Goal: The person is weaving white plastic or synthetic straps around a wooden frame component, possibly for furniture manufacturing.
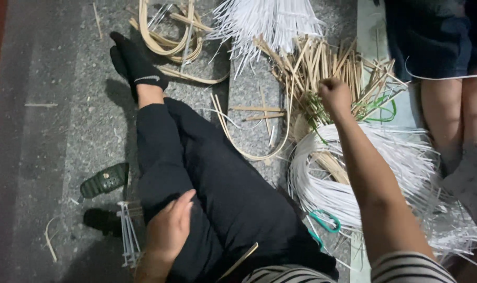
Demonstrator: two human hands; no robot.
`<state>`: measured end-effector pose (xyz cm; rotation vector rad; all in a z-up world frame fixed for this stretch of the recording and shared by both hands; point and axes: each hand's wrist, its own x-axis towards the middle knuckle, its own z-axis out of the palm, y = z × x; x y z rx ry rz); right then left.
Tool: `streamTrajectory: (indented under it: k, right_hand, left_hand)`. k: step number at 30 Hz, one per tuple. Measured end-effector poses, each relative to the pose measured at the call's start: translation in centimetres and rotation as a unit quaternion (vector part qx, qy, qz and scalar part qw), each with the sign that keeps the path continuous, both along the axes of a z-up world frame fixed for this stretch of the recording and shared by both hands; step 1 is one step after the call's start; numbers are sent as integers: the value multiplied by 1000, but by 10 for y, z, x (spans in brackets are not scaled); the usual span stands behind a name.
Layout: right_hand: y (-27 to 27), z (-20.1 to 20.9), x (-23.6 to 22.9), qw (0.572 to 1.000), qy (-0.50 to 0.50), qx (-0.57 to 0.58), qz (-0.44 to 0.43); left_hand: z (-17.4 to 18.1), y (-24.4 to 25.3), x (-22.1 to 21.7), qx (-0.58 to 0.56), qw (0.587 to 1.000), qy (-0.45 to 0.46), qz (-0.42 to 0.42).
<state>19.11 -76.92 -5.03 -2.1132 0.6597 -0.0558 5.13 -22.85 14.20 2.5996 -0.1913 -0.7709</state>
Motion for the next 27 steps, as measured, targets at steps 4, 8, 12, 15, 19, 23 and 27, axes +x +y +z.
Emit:
streamTrajectory:
  k: [4,8,12,15,19,23,27]
  right_hand:
    - [-23,-21,34,985,-35,-160,-52]
    - [-22,-14,55,966,31,-251,-50]
    - [-41,-53,67,947,85,-307,-34]
    - [-39,-44,68,948,106,-295,-55]
    - [-40,-26,61,969,69,-229,-63]
    - [-27,16,45,987,-77,-119,-75]
    - [-16,64,19,984,-154,24,-84]
  left_hand:
    - [-17,17,3,-48,991,-113,53]
    - [-23,20,1,6,989,-60,133]
    - [-26,22,11,67,982,35,174]
    - [-36,32,5,104,976,70,179]
    - [-22,37,11,66,983,-17,172]
    - [-9,64,13,-21,980,-37,196]
    - [-5,59,10,-45,977,-108,180]
